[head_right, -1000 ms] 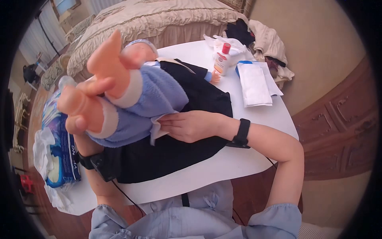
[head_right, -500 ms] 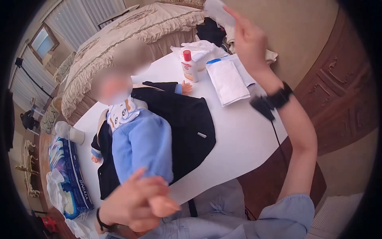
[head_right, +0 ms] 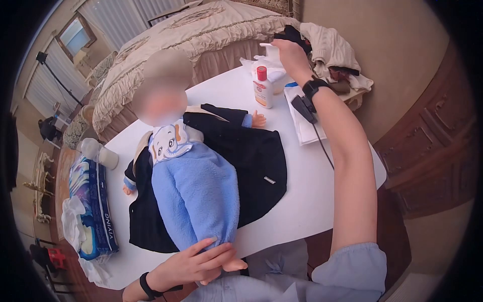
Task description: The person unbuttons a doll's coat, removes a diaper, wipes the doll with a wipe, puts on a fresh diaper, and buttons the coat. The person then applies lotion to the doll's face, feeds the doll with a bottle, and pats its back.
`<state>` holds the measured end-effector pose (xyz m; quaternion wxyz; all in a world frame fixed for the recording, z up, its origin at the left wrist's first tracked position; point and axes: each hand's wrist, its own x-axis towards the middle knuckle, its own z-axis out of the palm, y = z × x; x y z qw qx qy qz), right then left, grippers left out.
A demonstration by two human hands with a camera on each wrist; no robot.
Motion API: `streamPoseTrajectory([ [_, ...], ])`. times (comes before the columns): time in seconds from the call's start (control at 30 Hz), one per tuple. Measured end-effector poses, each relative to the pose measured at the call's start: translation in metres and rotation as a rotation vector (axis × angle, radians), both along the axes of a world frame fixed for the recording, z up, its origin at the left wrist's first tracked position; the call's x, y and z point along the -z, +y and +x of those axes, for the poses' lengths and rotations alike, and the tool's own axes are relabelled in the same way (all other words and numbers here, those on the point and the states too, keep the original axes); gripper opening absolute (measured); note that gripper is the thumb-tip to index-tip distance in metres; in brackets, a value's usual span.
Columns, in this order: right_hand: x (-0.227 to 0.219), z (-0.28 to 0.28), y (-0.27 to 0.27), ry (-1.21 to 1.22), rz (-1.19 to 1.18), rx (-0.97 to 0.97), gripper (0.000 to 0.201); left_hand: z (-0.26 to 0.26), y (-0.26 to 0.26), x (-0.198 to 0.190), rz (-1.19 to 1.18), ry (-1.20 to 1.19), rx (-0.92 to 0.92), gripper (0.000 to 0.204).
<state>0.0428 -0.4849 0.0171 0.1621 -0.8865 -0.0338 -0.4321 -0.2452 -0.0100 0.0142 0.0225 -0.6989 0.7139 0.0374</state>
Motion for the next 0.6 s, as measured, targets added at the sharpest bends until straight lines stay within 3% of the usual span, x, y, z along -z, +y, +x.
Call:
streamPoseTrajectory([
  [0.03, 0.002, -0.001, -0.004, 0.001, -0.003, -0.007, 0.026, -0.001, 0.002, 0.002, -0.02, 0.041, -0.008, 0.046],
  [0.1, 0.005, -0.005, -0.007, -0.031, -0.402, -0.204, 0.031, -0.004, 0.002, 0.001, -0.043, 0.086, -0.027, 0.038],
  [0.13, 0.009, -0.008, -0.004, 0.191, -0.353, -0.191, 0.037, -0.003, 0.001, -0.005, -0.006, 0.024, 0.001, 0.035],
  [0.17, 0.012, -0.011, 0.0, 0.19, -0.357, -0.195, 0.037, -0.003, 0.001, -0.007, 0.031, -0.04, 0.031, 0.032],
  [0.23, 0.012, -0.017, 0.012, 0.503, 0.06, -0.211, 0.041, -0.006, 0.005, 0.001, -0.029, -0.022, 0.019, 0.033],
  [0.27, 0.02, -0.008, 0.003, 0.488, 0.173, -0.258, 0.047, -0.009, 0.007, 0.006, -0.085, -0.002, 0.008, 0.034],
  [0.33, 0.029, 0.018, -0.034, 0.45, -0.094, -0.273, 0.052, -0.013, 0.009, 0.007, -0.121, 0.072, -0.033, 0.037],
  [0.37, 0.032, 0.025, -0.047, 0.38, 0.009, -0.419, 0.052, -0.018, 0.012, 0.005, -0.152, 0.137, -0.081, 0.039],
  [0.4, 0.011, 0.021, -0.042, 0.585, 0.416, -0.349, 0.055, -0.018, 0.016, 0.0, -0.049, 0.037, -0.057, 0.068],
  [0.43, -0.007, 0.002, -0.024, 0.427, 0.21, -0.198, 0.044, -0.02, 0.02, -0.003, -0.037, 0.035, -0.152, 0.068],
  [0.47, 0.013, 0.02, -0.068, 0.274, 0.287, -0.517, 0.047, -0.019, 0.025, -0.002, -0.058, 0.171, -0.128, 0.074],
  [0.5, -0.011, -0.005, -0.045, 0.312, 0.383, -0.458, 0.049, -0.02, 0.03, 0.003, -0.094, 0.306, -0.092, 0.08],
  [0.53, -0.023, -0.034, -0.016, 0.151, 0.282, -0.461, 0.046, -0.024, 0.037, 0.013, -0.155, 0.341, -0.095, 0.085],
  [0.6, -0.043, -0.078, 0.037, 0.1, 0.205, -0.498, 0.039, -0.029, 0.047, 0.02, -0.255, 0.419, -0.184, 0.084],
])
